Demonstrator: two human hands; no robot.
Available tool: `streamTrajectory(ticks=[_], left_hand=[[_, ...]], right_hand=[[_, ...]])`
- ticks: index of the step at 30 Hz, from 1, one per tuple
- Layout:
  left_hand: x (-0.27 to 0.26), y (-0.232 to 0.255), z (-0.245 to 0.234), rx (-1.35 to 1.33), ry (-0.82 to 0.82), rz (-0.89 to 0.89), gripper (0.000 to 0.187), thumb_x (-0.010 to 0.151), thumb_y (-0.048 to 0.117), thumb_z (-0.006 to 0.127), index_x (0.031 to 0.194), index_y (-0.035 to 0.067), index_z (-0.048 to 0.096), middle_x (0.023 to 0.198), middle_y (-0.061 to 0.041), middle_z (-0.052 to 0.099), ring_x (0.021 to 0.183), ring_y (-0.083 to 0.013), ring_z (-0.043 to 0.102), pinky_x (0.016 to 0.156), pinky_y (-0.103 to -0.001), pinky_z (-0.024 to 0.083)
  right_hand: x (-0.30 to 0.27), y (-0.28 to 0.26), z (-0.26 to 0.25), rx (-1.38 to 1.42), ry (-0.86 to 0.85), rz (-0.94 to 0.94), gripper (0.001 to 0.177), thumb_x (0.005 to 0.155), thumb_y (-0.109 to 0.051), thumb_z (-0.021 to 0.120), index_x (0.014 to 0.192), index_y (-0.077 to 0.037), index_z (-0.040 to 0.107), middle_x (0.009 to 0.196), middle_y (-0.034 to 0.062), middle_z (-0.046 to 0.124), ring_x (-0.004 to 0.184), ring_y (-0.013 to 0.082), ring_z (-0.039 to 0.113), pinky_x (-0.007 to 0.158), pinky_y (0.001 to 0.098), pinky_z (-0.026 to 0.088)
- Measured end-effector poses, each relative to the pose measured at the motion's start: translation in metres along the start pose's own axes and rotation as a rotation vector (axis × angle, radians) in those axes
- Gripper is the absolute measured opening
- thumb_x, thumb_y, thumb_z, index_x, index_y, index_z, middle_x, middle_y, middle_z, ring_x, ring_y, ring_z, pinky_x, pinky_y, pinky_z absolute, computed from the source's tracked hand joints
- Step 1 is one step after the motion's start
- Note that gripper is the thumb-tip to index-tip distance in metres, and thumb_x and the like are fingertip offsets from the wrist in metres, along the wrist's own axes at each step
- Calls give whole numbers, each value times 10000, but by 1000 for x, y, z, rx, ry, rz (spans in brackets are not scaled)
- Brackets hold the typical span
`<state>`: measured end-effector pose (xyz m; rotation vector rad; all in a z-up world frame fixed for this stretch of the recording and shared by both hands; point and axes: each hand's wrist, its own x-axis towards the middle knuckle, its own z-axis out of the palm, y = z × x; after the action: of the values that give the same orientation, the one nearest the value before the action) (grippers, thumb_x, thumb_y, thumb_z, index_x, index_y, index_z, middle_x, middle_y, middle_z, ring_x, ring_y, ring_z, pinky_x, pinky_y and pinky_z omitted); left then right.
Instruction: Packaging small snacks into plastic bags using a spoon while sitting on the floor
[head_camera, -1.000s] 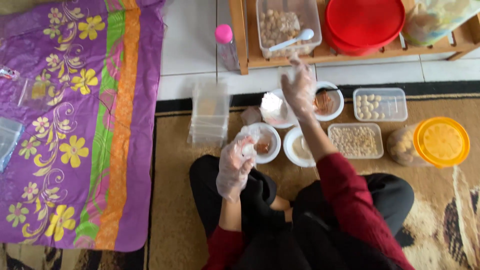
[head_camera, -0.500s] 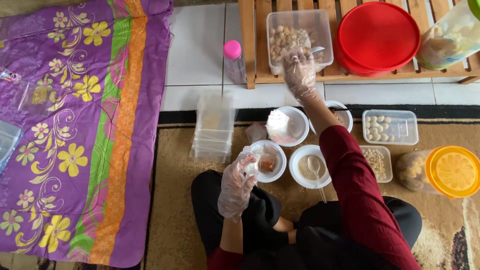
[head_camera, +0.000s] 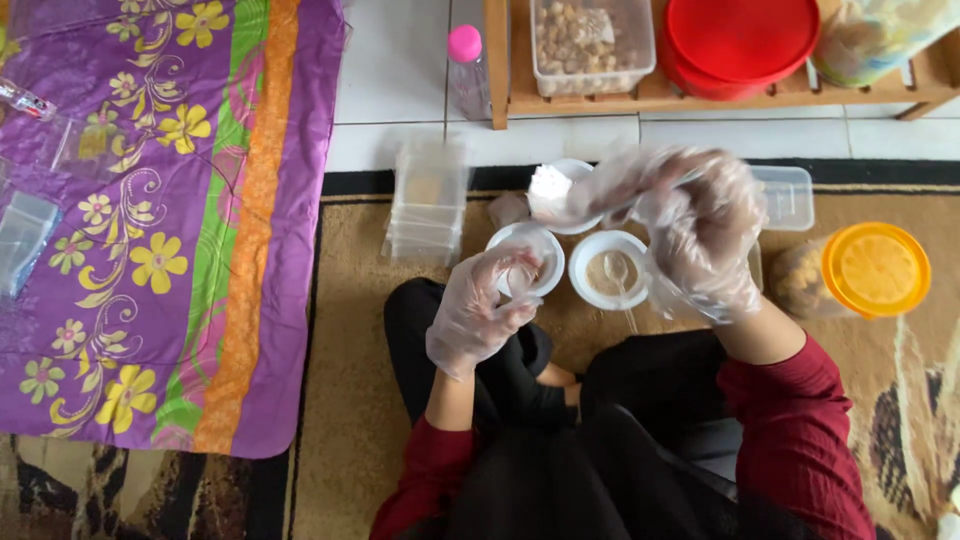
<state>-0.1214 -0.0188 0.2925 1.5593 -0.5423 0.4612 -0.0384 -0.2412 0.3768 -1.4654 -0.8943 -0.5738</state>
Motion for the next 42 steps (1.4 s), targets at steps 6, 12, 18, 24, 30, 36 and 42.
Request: streamTrajectory(ticks=[6, 12, 18, 24, 30, 36, 42], left_hand=[[-41, 14, 27, -747, -210, -154, 528, 801, 256, 784, 1205, -63, 667, 1089, -212, 695, 905, -224, 687, 842, -395, 567], [-81, 23, 49, -806, -162, -408, 732, 870, 501, 732, 1309, -74, 625, 1225, -211, 702, 1149, -218, 661, 990, -358, 527], [-104, 18, 67, -870, -124, -484, 543, 964, 365, 653, 1271, -79, 599, 1206, -258, 685, 1139, -275, 661, 1021, -415, 521], [-84, 36, 77, -901, -226, -525, 435, 1002, 346, 662, 1257, -3, 612, 1239, -229, 666, 1165, -275, 635, 1065, -417, 499], [-85, 46, 79, -843, -364, -489, 695, 1015, 480, 585, 1425, -67, 465, 1281, -256, 606, 1188, -300, 591, 1083, -427, 475], [-88, 68, 92, -993, -66, -527, 825, 934, 469, 746, 1399, -167, 502, 1196, -231, 667, 1105, -291, 676, 954, -356, 596], [-94, 95, 91, -996, 8, -482, 688, 976, 384, 723, 1347, -168, 550, 1145, -184, 672, 1066, -257, 675, 929, -358, 613]], right_hand=[[-11, -67, -6, 234, -211, 77, 231, 1016, -205, 573, 939, 5, 632, 828, 181, 734, 715, 254, 741, 662, 336, 630], [-14, -105, -8, 114, -393, 174, 194, 978, -162, 670, 861, -15, 719, 794, 133, 685, 635, 210, 685, 571, 316, 573], [-17, -121, -18, -50, -600, 353, 138, 922, -101, 752, 1006, -16, 683, 825, 161, 695, 687, 274, 711, 652, 393, 596], [-24, -132, -25, -17, -741, 362, 97, 977, -82, 676, 947, 11, 682, 687, 127, 615, 614, 265, 656, 669, 385, 558], [-30, -151, -25, -31, -468, 460, 91, 1051, -31, 606, 1002, 25, 659, 769, 125, 603, 745, 283, 655, 833, 410, 528], [-47, -153, -25, 55, -219, 450, 158, 1098, -158, 560, 1029, -17, 572, 903, 94, 648, 771, 144, 641, 681, 222, 529], [-48, -177, -17, -93, -258, 394, 120, 1076, -115, 610, 1108, -4, 643, 1041, 90, 693, 967, 177, 693, 864, 288, 582]])
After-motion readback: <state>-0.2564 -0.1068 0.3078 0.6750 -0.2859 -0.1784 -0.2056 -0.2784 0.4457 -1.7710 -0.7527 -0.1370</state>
